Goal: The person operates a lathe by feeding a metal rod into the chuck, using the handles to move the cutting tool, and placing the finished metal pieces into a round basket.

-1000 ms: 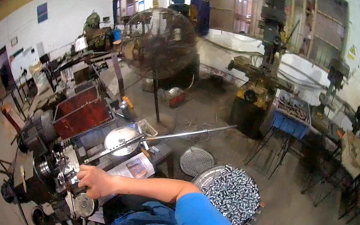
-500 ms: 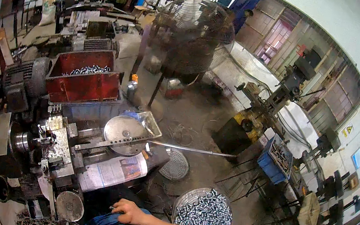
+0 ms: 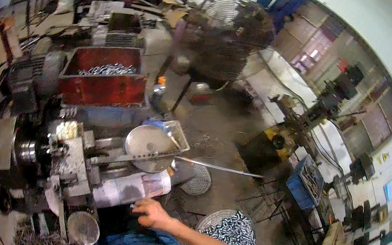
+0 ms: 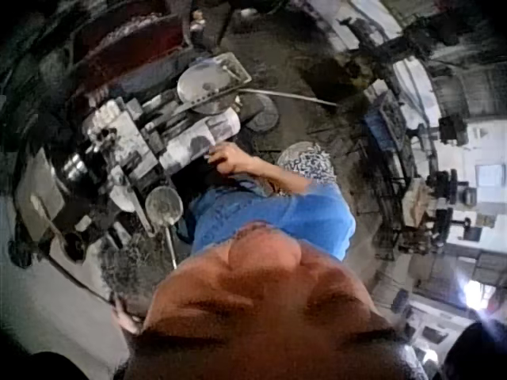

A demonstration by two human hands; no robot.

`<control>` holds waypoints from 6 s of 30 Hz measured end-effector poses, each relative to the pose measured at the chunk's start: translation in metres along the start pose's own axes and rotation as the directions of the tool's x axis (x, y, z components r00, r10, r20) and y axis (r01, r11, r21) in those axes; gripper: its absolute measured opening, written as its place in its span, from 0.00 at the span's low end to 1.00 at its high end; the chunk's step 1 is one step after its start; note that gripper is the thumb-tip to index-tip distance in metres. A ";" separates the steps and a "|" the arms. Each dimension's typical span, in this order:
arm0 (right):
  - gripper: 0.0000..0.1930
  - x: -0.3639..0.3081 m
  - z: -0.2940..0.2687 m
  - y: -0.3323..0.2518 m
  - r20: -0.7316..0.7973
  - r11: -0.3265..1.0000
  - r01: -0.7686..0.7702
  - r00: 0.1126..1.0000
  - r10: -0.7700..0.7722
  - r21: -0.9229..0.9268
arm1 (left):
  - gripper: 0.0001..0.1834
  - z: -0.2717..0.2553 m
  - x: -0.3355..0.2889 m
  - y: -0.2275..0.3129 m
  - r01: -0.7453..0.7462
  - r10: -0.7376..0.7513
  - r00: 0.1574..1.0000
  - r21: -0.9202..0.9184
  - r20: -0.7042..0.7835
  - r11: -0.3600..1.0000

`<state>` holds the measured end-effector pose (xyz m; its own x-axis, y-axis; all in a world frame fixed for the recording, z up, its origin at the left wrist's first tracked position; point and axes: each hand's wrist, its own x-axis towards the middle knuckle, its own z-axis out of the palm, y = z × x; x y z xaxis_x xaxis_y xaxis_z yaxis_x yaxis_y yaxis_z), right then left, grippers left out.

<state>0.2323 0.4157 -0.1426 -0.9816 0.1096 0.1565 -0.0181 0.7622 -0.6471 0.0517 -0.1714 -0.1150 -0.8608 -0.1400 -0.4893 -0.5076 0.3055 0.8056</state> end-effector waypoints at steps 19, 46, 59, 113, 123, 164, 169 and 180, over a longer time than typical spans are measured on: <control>0.16 0.289 0.032 -0.133 0.329 0.570 0.582 0.807 -0.490 -0.579 | 0.13 0.009 0.018 -0.018 -0.266 0.272 0.962 -0.153 0.022 0.952; 0.11 0.318 0.074 -0.130 0.221 0.834 0.411 0.910 -0.351 -0.369 | 0.13 0.001 -0.007 -0.030 -0.018 0.536 0.808 0.900 -0.244 0.436; 0.16 0.296 0.053 -0.146 0.236 0.743 0.537 0.843 -0.482 -0.400 | 0.16 -0.124 0.099 -0.026 0.104 0.564 0.734 0.884 -0.378 0.456; 0.13 -0.179 -0.040 0.090 -0.581 0.573 -0.755 0.633 0.511 -0.319 | 0.12 0.112 0.154 -0.073 -0.351 0.214 0.936 0.792 0.281 0.500; 0.29 -0.113 -0.147 0.205 -0.589 0.390 -0.672 0.740 0.325 -0.630 | 0.25 0.173 0.194 -0.062 -0.358 0.407 0.869 0.925 0.281 0.126; 0.12 0.331 0.029 -0.146 0.347 0.910 0.364 0.894 -0.283 -0.197 | 0.32 -0.114 0.116 -0.027 0.027 0.571 0.686 0.801 -0.451 0.598; 0.12 0.321 0.049 -0.149 0.437 0.621 0.578 0.813 -0.385 -0.530 | 0.35 -0.104 0.119 -0.035 0.139 0.446 0.697 0.716 -0.561 0.684; 0.11 0.322 0.056 -0.150 0.386 0.581 0.509 0.861 -0.333 -0.635 | 0.24 0.058 -0.013 0.022 0.134 0.398 0.780 0.750 -0.483 0.648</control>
<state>-0.0915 0.3009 -0.0371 -0.9120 -0.4053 0.0623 -0.3895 0.9037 0.1780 0.0533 -0.1081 -0.1103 -0.8912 -0.4423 0.1003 -0.4164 0.8856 0.2058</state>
